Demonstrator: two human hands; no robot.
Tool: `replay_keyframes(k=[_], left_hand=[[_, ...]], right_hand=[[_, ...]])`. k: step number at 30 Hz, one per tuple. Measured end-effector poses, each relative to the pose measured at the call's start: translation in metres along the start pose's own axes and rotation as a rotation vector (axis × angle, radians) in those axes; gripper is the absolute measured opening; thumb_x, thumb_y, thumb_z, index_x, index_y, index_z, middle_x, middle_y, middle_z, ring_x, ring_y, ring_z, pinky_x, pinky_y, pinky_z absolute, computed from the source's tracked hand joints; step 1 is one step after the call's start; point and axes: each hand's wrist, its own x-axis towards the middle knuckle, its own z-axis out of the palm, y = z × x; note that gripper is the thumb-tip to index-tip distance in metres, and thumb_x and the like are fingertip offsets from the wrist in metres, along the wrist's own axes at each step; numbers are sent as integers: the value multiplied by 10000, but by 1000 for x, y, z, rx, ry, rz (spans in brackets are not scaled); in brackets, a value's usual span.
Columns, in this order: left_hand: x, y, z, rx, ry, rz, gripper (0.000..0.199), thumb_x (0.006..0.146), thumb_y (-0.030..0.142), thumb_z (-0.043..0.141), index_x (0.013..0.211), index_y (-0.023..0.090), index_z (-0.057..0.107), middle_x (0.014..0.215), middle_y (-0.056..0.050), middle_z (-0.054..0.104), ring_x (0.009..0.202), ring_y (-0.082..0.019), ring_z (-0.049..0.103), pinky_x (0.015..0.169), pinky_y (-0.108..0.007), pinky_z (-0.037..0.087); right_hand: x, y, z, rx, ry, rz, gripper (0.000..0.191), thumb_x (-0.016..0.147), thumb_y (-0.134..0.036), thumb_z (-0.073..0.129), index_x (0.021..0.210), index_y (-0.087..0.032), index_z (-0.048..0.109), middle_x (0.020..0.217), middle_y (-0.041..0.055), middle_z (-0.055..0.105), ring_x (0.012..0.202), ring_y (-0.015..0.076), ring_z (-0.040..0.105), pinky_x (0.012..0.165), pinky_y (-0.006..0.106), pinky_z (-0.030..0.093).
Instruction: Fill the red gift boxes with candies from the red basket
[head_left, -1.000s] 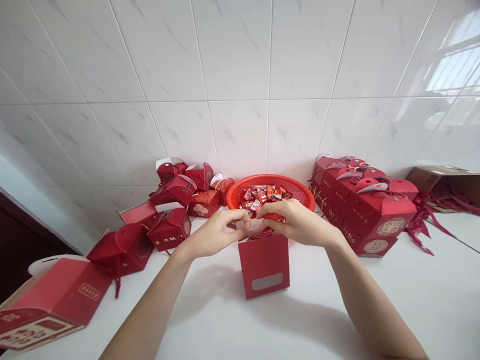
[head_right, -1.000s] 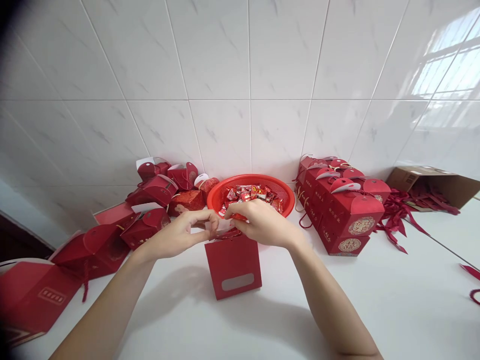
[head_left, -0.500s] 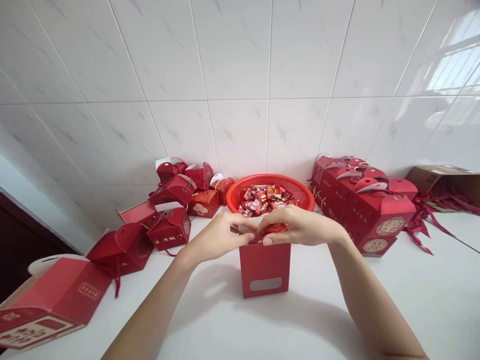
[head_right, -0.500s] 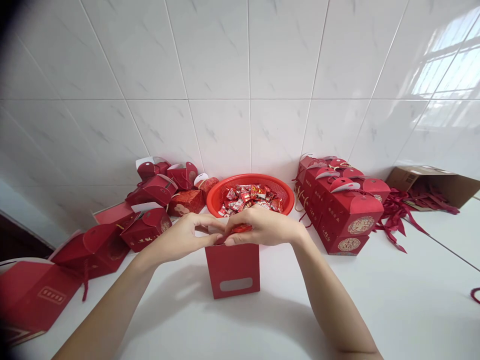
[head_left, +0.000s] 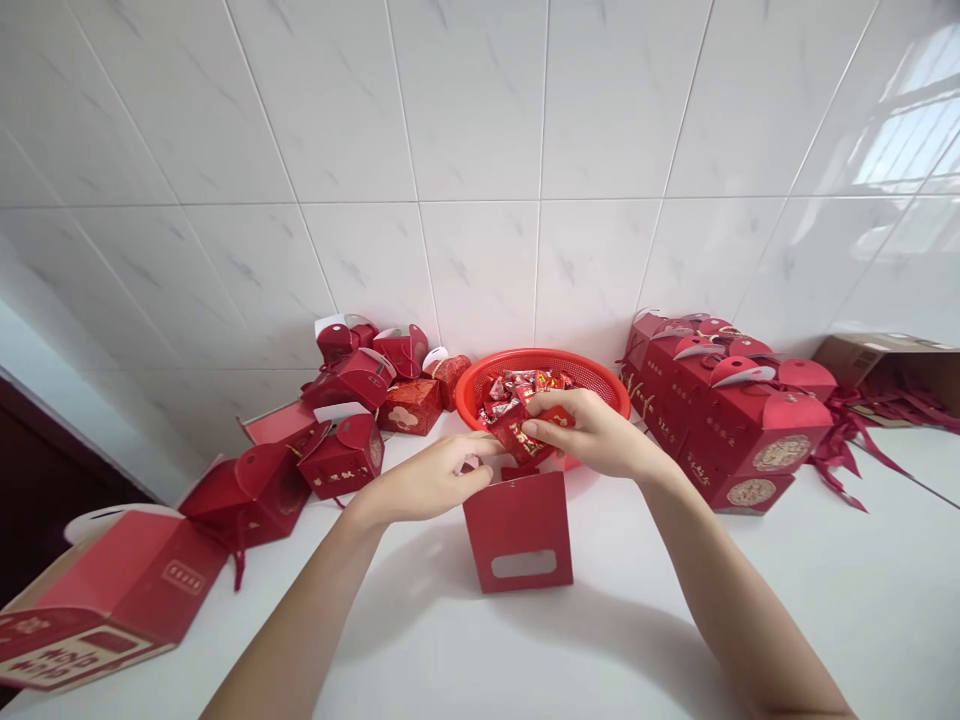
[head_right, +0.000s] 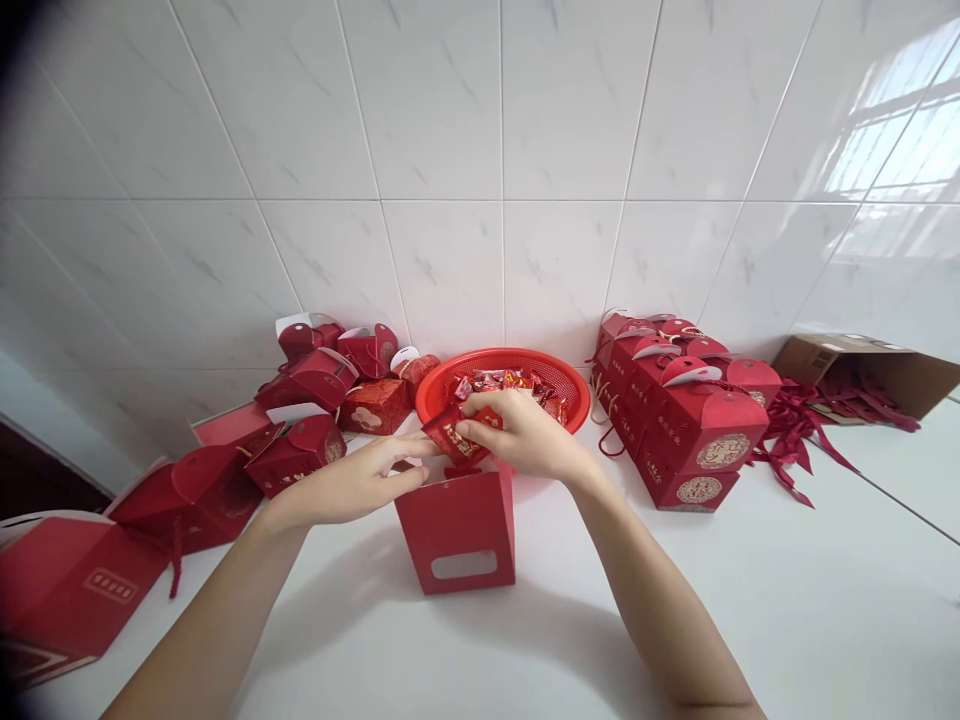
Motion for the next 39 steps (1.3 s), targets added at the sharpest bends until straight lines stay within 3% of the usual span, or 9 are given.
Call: replay_keyframes(k=[5,8,14,19,22,26,31,35,39], left_hand=[[2,-1,-2,8,-71,-72,189,871,319,523,847,195,664,828,-15,651,747,-179,567,675,-269,459],[1,-2,-4,15,-120,-90,230,890,357,505,931,189,657,887,-16,634,755,-164,539,691,-268,449],[0,-7,-6,58,-167,-189,372,894,385,512,1194,205,638,890,-13,630,756,-156,538,658,-244,429],[1,-8,-6,-12,-158,-143,565,874,288,540,1437,321,515,1240,-32,655,968,-188,605,798,-259,474],[1,-9,-6,11,-173,-191,603,877,288,531,1474,347,472,1218,-22,674,905,-181,622,784,-272,481],[1,-12,-5,19,-167,-192,616,876,292,536,1485,339,459,1292,-27,646,935,-185,621,801,-276,488],[2,-13,-4,-19,-208,-156,633,886,277,517,1510,329,419,1202,-19,691,891,-182,641,769,-275,494],[1,-10,-4,-35,-196,-159,624,885,266,535,1496,347,438,1447,-20,565,1059,-213,640,854,-296,513],[2,-11,-4,-51,-194,-135,509,916,329,552,1425,327,544,1524,5,486,1349,-263,500,1044,-332,459]], right_hand=[[2,-1,6,5,29,-3,238,940,-301,546,735,-188,592,682,-16,562,628,129,460,581,263,346],[0,0,2,-41,28,7,223,941,-271,533,755,-180,617,696,-7,591,632,129,476,581,261,352],[-2,0,-3,-49,-96,2,205,955,-257,514,884,-181,690,821,33,692,723,154,599,647,265,442],[0,2,2,161,48,100,172,958,-332,521,884,-193,590,822,24,645,671,153,665,571,247,496],[1,3,4,198,97,46,211,967,-368,521,848,-199,559,817,14,628,713,157,678,625,258,514],[3,4,7,27,169,-59,232,956,-343,557,786,-189,589,768,7,605,717,142,587,643,257,442],[6,6,14,-23,76,-128,214,945,-303,586,780,-181,649,754,13,633,712,140,554,651,258,420],[6,6,9,12,138,-142,194,939,-330,599,829,-187,669,833,32,687,790,165,615,711,271,467],[2,8,-3,-15,152,-87,209,936,-379,599,903,-193,687,913,47,713,858,188,652,762,292,498]])
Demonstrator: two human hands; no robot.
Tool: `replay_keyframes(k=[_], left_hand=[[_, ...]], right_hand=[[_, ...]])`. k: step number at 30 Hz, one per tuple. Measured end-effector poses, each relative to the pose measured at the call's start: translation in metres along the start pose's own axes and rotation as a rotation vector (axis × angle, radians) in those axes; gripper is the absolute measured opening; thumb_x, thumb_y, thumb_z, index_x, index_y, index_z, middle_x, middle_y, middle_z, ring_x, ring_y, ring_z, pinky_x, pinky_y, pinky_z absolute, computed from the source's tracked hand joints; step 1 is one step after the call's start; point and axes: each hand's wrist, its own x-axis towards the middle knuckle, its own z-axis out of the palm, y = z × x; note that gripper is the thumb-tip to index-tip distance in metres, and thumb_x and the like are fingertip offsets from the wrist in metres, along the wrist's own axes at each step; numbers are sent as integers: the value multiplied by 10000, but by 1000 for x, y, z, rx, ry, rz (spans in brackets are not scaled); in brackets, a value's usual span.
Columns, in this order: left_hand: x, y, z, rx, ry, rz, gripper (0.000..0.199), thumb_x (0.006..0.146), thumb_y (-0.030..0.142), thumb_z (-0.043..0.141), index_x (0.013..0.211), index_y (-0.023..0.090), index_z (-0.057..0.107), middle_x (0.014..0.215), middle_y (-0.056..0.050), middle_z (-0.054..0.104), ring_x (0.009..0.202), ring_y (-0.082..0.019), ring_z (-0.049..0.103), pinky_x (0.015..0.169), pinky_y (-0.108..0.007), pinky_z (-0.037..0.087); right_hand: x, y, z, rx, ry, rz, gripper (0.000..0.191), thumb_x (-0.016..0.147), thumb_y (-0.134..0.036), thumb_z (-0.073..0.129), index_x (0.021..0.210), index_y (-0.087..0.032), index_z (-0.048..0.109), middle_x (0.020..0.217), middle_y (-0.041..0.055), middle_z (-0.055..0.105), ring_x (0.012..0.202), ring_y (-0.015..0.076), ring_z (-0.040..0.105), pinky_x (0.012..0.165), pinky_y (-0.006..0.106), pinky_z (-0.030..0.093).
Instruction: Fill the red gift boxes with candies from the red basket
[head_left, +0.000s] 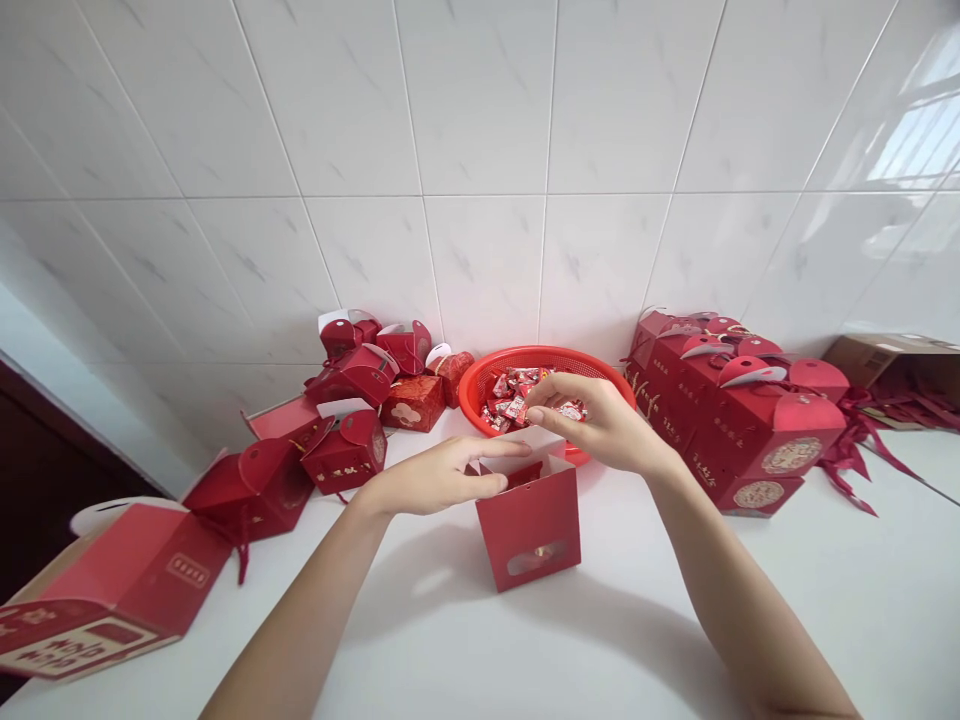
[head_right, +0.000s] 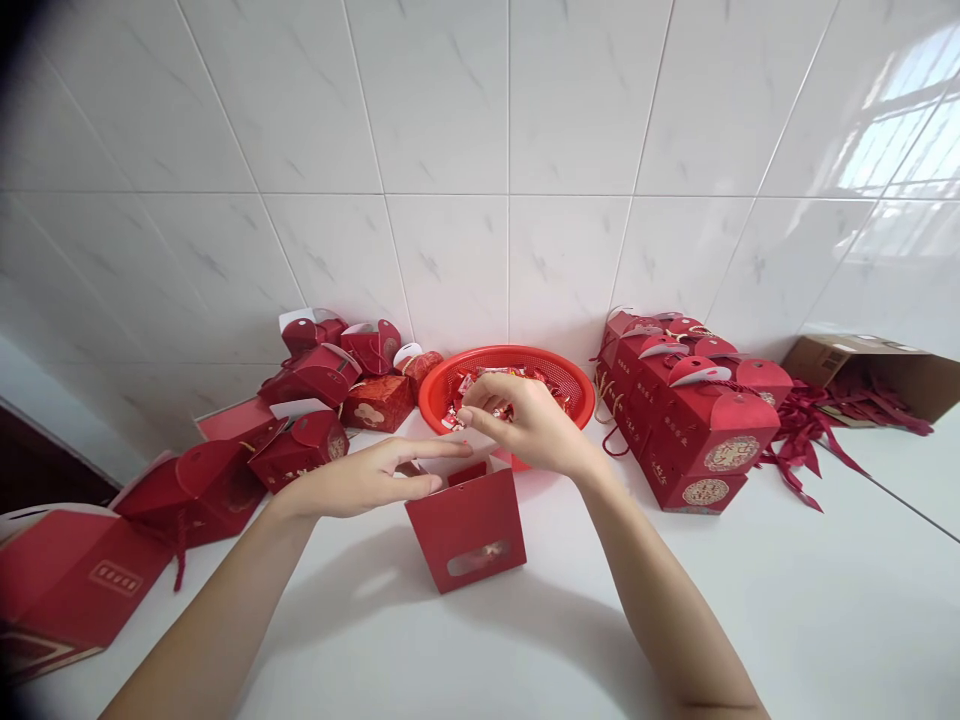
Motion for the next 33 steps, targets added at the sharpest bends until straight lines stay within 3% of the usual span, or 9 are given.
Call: replay_keyframes(k=[3,7,10,13,16,19,23,27,33], left_hand=[[3,-2,1,-29,16,63,486,959,402,516,1439,328,526,1532,16,472,1421,-256,423,1126,-354,400],[4,-3,0,3,86,87,527,980,493,465,1485,344,456,1553,13,442,1407,-268,439,1117,-385,407],[2,-3,0,65,93,39,683,901,517,581,1529,353,370,1582,-11,400,1307,-280,536,985,-338,502],[3,-4,2,159,149,10,756,856,424,619,1547,347,320,1512,-50,491,1025,-225,660,820,-297,538],[8,-6,5,234,244,5,623,876,355,545,1479,278,410,1275,-66,649,816,-186,643,761,-304,515],[14,-10,5,261,286,25,401,881,325,512,1274,245,521,1123,-31,669,766,-177,616,759,-311,484],[19,-16,4,285,288,73,129,876,297,506,983,231,533,968,8,634,781,-168,584,732,-283,447],[18,-13,4,281,268,80,70,878,280,492,858,215,509,813,19,584,722,-152,547,695,-265,428],[17,-10,4,234,255,59,90,856,302,538,860,212,533,850,11,609,728,-152,575,686,-265,449]], right_hand=[[-2,6,-12,-68,-90,56,325,899,-451,638,1108,-206,677,1094,76,710,1004,230,655,837,328,511],[-5,15,-24,-159,-351,153,658,767,-548,752,1319,-226,594,1258,102,657,1074,275,631,854,349,505],[-3,20,-25,-176,-458,172,519,788,-474,751,1220,-206,648,1094,77,698,902,227,632,750,303,475],[2,25,-19,-231,-434,167,190,830,-342,711,901,-169,675,792,13,634,690,155,528,612,262,378],[5,32,-12,-262,-382,153,178,834,-248,669,701,-171,581,653,-31,516,603,117,421,569,252,306],[6,38,-9,-219,-372,126,215,860,-300,636,697,-177,569,644,-32,510,593,115,415,553,252,292],[5,41,-10,-128,-410,146,458,959,-502,474,623,-190,472,580,-40,446,543,107,377,525,257,273],[5,41,-9,-132,-442,161,363,963,-385,477,664,-183,517,597,-34,494,563,113,436,560,253,318],[7,40,-7,-227,-461,134,178,857,-206,590,684,-182,556,614,-42,512,580,116,436,574,246,316]])
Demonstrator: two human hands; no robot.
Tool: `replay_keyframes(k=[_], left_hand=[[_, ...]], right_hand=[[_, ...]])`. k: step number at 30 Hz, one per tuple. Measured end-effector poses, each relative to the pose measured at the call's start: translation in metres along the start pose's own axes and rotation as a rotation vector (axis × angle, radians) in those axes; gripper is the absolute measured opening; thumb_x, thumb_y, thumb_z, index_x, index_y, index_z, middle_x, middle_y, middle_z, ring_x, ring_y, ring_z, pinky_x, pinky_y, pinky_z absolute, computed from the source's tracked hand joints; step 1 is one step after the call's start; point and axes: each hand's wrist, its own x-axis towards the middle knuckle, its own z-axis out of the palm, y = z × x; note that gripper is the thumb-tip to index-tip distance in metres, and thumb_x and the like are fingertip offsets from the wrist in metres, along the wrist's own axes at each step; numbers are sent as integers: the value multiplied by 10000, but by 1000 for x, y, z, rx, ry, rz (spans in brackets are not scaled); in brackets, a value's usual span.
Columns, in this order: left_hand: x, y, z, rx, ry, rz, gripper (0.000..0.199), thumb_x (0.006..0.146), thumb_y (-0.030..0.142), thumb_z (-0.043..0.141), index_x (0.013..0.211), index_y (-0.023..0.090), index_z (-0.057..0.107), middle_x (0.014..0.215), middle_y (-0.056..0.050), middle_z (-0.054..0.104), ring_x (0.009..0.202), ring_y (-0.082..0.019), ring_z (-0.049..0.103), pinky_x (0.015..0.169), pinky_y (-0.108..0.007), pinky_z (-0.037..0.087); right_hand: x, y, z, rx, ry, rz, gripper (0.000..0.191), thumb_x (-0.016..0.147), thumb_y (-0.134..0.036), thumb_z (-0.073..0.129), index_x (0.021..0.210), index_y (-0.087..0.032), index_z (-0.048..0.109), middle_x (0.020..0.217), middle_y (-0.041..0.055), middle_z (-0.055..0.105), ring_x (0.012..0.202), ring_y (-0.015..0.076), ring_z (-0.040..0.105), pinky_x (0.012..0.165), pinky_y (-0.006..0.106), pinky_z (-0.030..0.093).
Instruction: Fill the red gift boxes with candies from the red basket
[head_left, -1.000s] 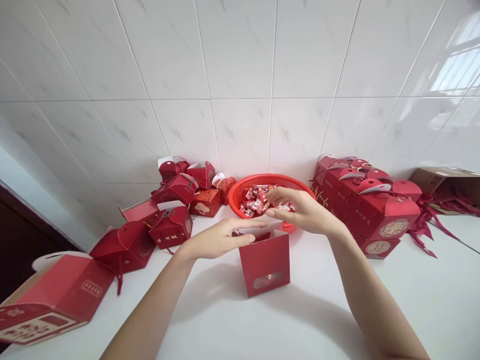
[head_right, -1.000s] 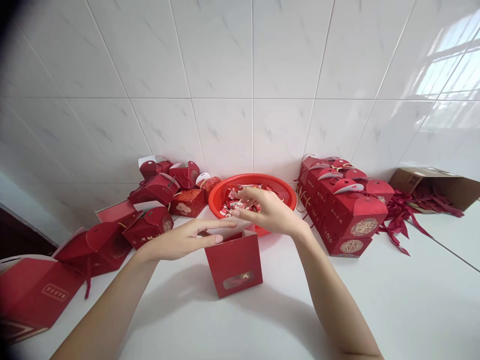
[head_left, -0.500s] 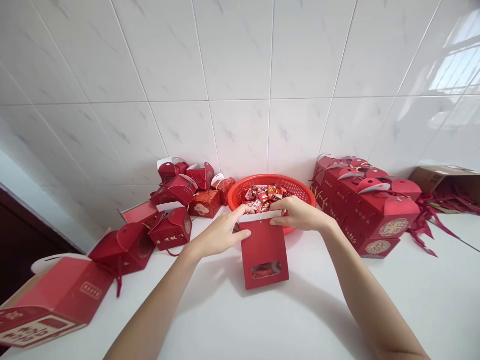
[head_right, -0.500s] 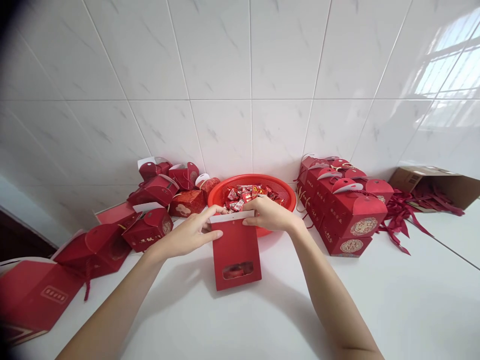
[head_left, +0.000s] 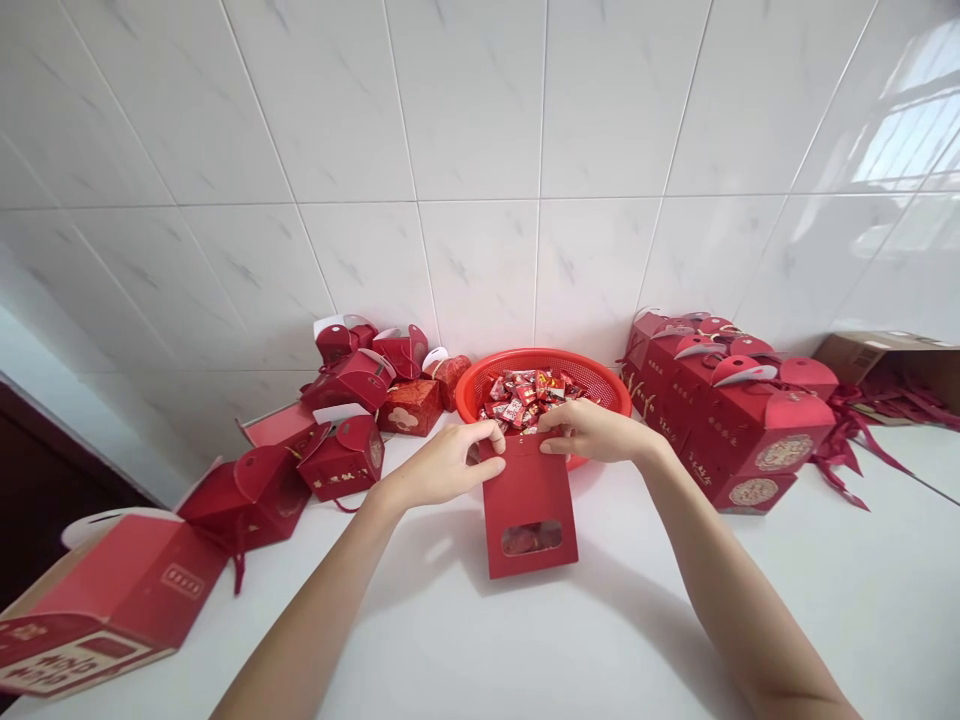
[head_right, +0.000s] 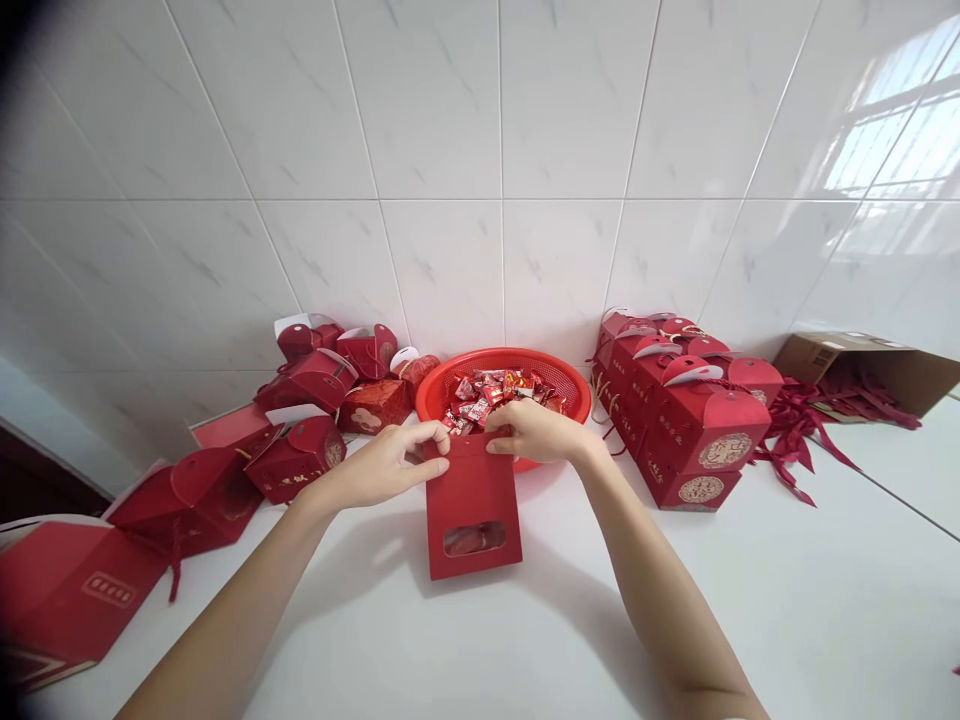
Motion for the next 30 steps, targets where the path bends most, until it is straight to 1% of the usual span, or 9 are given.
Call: replay_keyframes(k=[4,9,13,15,19,21,24,27,30], left_hand=[[0,-2,-1,-12,7,23,96,881,284,498,868,205,551,883,3,623,754,-152,580,732,-276,477],[-2,-3,-3,-79,-28,14,231,874,306,548,1085,228,601,1150,-36,657,986,-207,646,840,-310,527],[-2,-3,-1,-200,-83,21,526,874,448,623,1361,275,530,1335,-75,623,1175,-263,620,957,-369,532],[1,-6,3,-216,-61,35,568,878,520,618,1378,264,538,1340,-87,634,1234,-280,590,1034,-408,497],[11,-18,16,-60,71,50,513,915,568,543,1296,234,623,1403,-91,599,1334,-298,506,1154,-460,375],[16,-25,24,23,67,55,533,921,576,519,1317,231,614,1443,-97,564,1371,-308,465,1170,-483,345],[21,-31,33,112,27,43,556,920,581,504,1352,242,594,1481,-101,522,1419,-330,396,1171,-518,327],[23,-32,36,148,30,64,536,922,562,506,1351,254,594,1461,-96,540,1403,-331,412,1160,-516,339],[23,-32,35,166,46,97,508,919,530,523,1341,257,597,1435,-90,565,1360,-318,462,1156,-499,346]], right_hand=[[1,1,2,20,24,-12,162,853,-194,589,693,-173,578,639,-35,521,598,116,442,586,245,327],[-14,3,18,261,108,-64,222,861,-334,627,723,-161,612,674,-11,560,613,124,487,567,244,375],[-58,-8,25,378,254,71,297,903,-429,596,764,-168,626,678,8,595,611,138,535,561,253,422],[-92,-16,19,329,361,128,303,914,-450,585,801,-178,655,736,31,632,640,148,555,569,259,445],[-170,-26,5,212,585,375,312,883,-510,601,816,-221,697,734,53,650,621,180,569,494,274,450],[-207,-24,4,173,770,525,310,802,-556,656,818,-252,714,706,56,650,573,201,554,442,299,436],[-251,-18,6,56,1043,863,259,709,-546,674,755,-294,714,574,36,606,463,208,479,432,345,402],[-272,-9,3,-145,1148,1123,184,615,-483,632,625,-303,669,513,39,599,490,263,533,525,399,428],[-274,5,-6,-302,1198,1276,161,600,-450,562,579,-298,608,501,61,585,554,311,552,551,408,402]])
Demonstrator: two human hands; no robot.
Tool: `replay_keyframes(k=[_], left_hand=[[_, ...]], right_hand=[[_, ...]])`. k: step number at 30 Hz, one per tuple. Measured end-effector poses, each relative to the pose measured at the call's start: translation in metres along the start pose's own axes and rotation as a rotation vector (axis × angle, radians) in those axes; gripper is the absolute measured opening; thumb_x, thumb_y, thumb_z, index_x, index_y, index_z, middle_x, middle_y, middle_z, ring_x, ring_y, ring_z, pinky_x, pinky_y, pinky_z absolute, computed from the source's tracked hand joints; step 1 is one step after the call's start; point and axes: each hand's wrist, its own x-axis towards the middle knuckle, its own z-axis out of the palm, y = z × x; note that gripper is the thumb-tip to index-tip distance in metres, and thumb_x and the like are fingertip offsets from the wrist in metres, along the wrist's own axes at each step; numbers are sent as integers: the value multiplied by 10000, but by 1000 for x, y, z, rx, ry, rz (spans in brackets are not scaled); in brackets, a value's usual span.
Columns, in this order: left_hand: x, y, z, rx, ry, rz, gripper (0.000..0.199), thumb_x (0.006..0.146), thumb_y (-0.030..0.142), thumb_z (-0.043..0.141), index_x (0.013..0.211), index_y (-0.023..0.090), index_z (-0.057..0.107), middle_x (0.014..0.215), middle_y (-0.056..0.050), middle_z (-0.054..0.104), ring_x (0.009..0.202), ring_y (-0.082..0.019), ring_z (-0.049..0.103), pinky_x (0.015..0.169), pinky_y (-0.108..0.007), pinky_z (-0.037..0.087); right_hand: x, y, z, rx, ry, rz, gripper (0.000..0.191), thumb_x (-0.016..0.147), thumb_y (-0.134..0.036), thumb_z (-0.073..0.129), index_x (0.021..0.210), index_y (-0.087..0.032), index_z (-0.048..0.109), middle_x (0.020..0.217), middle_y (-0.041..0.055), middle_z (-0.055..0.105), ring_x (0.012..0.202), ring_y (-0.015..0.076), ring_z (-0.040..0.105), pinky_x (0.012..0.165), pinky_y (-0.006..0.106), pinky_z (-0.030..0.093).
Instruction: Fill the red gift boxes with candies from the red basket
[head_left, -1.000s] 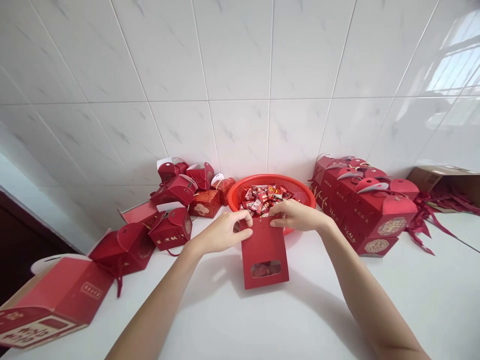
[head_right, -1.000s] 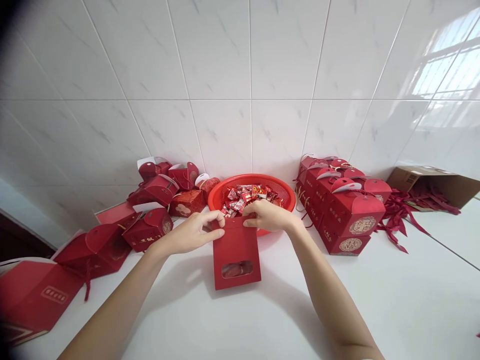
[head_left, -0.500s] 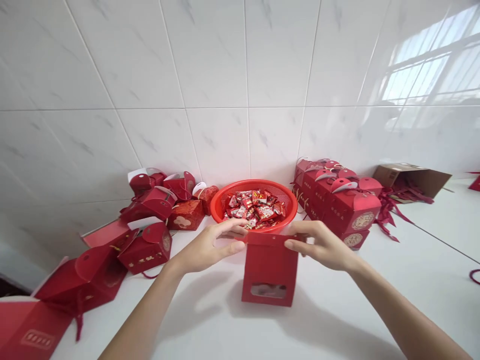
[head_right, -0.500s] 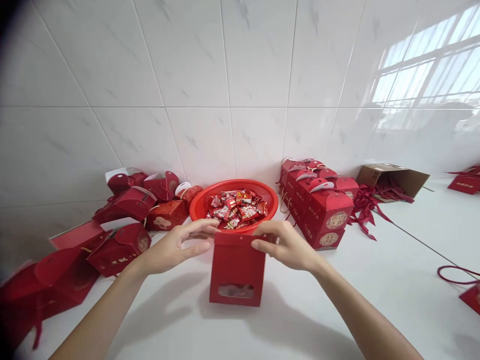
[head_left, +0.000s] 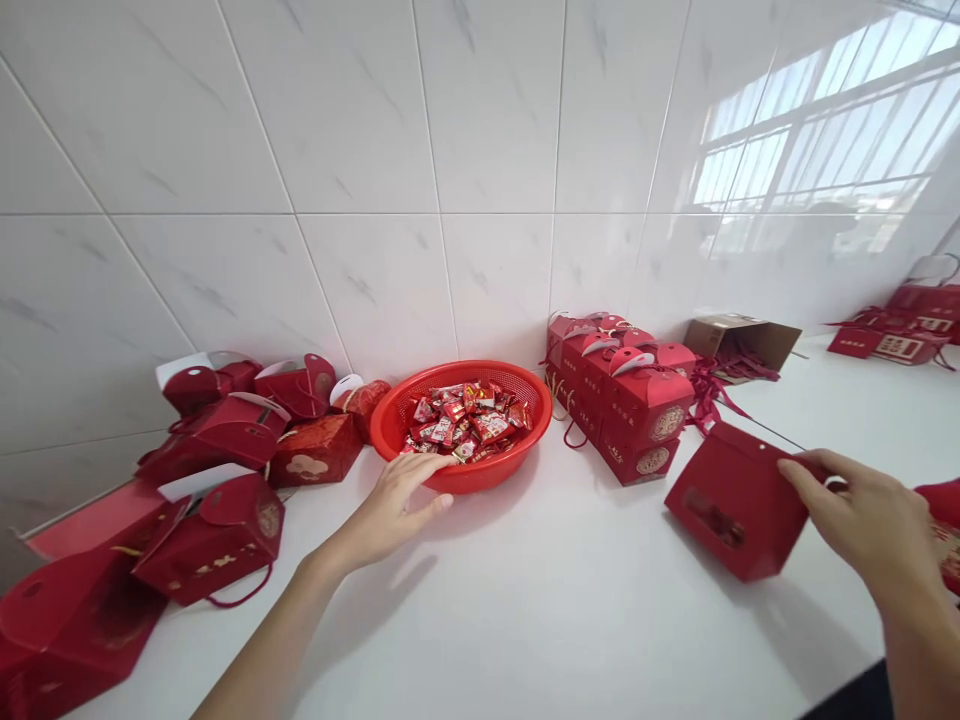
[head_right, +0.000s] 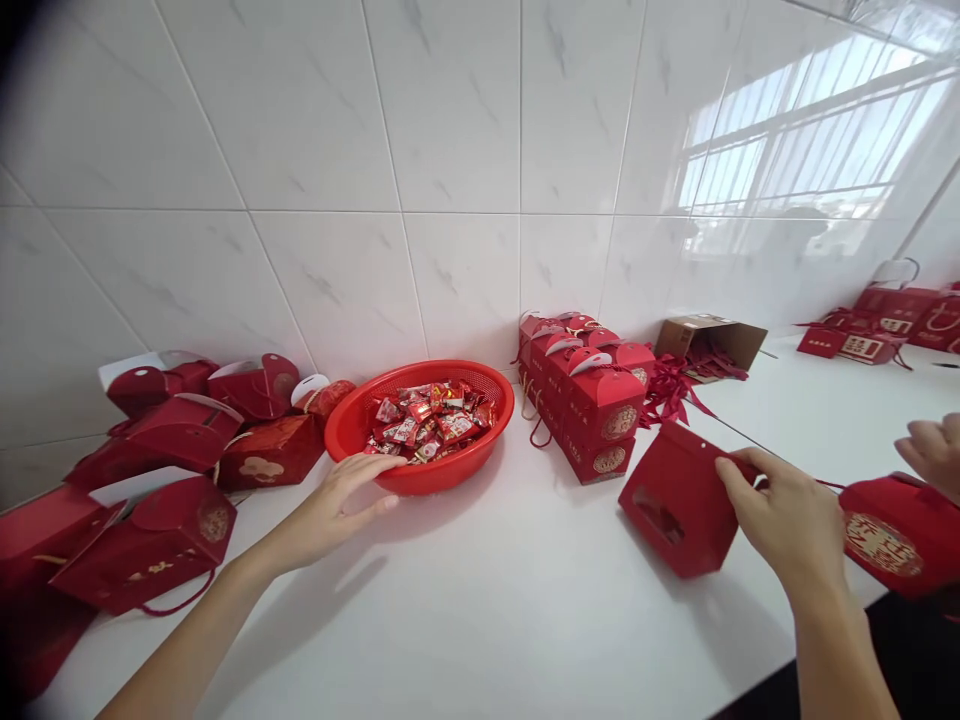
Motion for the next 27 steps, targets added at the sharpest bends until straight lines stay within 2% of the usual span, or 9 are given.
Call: replay_keyframes(k=[4,8,12,17,19,22,25,27], left_hand=[[-1,-1,0,13,5,7,497,917,491,530,1352,256,587,1441,-86,558,1357,-313,459,1149,-484,355],[-1,-1,1,4,-3,0,495,909,475,535,1353,262,583,1440,-78,554,1369,-314,441,1150,-481,355],[0,-1,2,-2,-10,4,491,908,454,534,1354,254,581,1433,-83,552,1373,-307,432,1162,-475,339],[0,1,1,-8,-29,-13,509,896,426,555,1363,225,576,1438,-104,544,1388,-315,414,1198,-504,266],[0,3,0,-15,-34,-7,508,890,408,563,1359,214,580,1431,-109,553,1383,-317,421,1204,-506,254],[-1,6,-1,-36,-37,-12,517,879,417,583,1352,209,590,1437,-109,554,1396,-322,408,1205,-500,257],[-3,3,-4,-105,-38,-32,538,883,466,575,1363,222,579,1456,-97,546,1398,-309,419,1187,-479,305],[0,-3,-14,-147,15,-28,565,881,507,563,1361,210,575,1450,-98,554,1371,-288,463,1168,-435,347]], right_hand=[[24,-3,21,-51,42,7,142,660,-411,528,643,-275,564,611,100,608,620,303,534,579,397,381],[39,-10,42,15,-15,-54,110,701,-363,519,691,-253,528,655,103,614,703,298,567,709,411,417],[40,-25,53,88,-98,-51,118,726,-352,541,745,-236,542,629,83,611,714,294,602,812,412,423],[34,-36,61,156,-121,-85,168,717,-412,560,720,-245,539,631,82,617,723,317,620,843,449,432],[33,-34,64,159,-50,-80,213,712,-447,553,737,-235,558,663,98,614,729,326,621,842,470,446],[28,-32,66,201,242,-173,239,737,-428,525,778,-204,598,671,109,593,746,322,631,835,476,476],[15,-41,64,340,468,-431,198,818,-361,529,760,-198,626,704,131,647,794,296,657,713,416,513],[0,-55,64,480,505,-627,175,861,-310,581,730,-205,630,783,132,695,831,270,677,632,362,511]])
